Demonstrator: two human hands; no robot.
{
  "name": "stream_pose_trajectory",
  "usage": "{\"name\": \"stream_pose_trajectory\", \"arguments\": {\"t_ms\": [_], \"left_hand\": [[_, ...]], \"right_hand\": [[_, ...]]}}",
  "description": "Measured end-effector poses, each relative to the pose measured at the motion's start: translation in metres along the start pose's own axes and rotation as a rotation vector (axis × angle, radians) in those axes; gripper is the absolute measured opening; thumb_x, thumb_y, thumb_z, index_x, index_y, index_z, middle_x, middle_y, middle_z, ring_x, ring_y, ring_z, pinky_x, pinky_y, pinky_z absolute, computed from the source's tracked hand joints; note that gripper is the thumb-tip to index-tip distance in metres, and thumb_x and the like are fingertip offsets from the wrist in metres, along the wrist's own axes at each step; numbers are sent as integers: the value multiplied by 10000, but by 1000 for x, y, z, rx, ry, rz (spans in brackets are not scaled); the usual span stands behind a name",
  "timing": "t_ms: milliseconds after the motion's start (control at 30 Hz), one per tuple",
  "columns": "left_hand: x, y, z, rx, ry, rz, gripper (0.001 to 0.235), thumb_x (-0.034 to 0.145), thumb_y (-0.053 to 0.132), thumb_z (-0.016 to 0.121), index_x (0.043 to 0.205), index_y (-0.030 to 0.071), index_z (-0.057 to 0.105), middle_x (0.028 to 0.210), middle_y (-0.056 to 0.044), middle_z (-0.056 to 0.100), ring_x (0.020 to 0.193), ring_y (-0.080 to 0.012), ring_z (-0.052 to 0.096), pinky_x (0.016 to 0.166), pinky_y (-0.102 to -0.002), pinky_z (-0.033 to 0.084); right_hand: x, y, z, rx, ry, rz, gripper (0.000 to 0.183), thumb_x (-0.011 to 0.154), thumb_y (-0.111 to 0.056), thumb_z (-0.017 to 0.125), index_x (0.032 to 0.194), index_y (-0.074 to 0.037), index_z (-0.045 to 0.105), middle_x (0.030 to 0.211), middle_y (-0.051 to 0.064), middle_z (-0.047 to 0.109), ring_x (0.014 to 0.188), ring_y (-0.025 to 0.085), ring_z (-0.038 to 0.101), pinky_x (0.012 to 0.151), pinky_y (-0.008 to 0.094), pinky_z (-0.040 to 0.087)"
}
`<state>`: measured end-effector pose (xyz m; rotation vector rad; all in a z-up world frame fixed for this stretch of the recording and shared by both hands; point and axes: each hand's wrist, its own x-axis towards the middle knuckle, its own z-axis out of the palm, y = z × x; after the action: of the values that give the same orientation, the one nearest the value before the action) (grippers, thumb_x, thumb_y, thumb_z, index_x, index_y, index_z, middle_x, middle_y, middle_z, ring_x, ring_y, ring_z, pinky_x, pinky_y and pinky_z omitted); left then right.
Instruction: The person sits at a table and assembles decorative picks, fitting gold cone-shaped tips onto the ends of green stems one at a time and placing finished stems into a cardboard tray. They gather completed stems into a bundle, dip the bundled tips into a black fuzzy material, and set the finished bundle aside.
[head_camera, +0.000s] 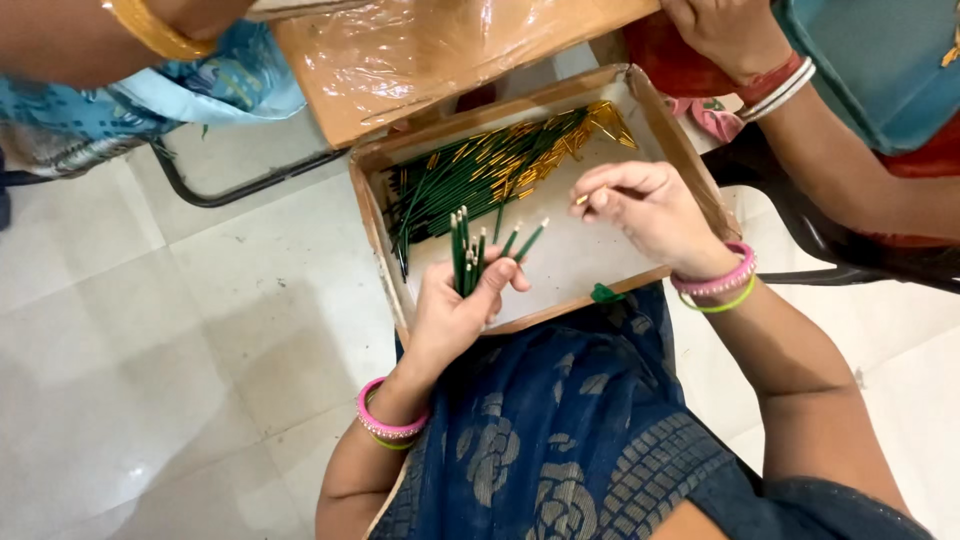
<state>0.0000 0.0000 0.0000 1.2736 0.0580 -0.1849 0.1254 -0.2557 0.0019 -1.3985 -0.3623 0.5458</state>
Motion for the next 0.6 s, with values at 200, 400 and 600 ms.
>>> {"name": "stream_pose_trajectory", "arguments": {"t_ms": [200,400,600], "left_hand": [[-8,17,8,108,-89,14,219,1045,204,636,1060,23,760,763,47,681,549,-5,508,479,-192,411],[-14,26,13,143,-105,96,210,1046,176,643,1062,-3,751,790,17,696,620,-19,528,547,-224,437],[-3,11,19,600,71,411,262,929,23,630,1186,7,682,922,-197,729,826,-300,764,693,-361,588]], "right_hand": [[-17,-28,23,21,-113,-25,155,1044,-14,593,1136,54,698,1130,154,733,1018,185,726,878,289,605],[-27,-21,41,-152,-142,-195,65,1046,-4,598,1064,26,652,1052,109,682,893,143,704,760,255,596],[-20,44,56,-210,43,-158,73,1075,-49,564,1029,-5,600,942,68,631,740,110,621,644,241,522]]}}
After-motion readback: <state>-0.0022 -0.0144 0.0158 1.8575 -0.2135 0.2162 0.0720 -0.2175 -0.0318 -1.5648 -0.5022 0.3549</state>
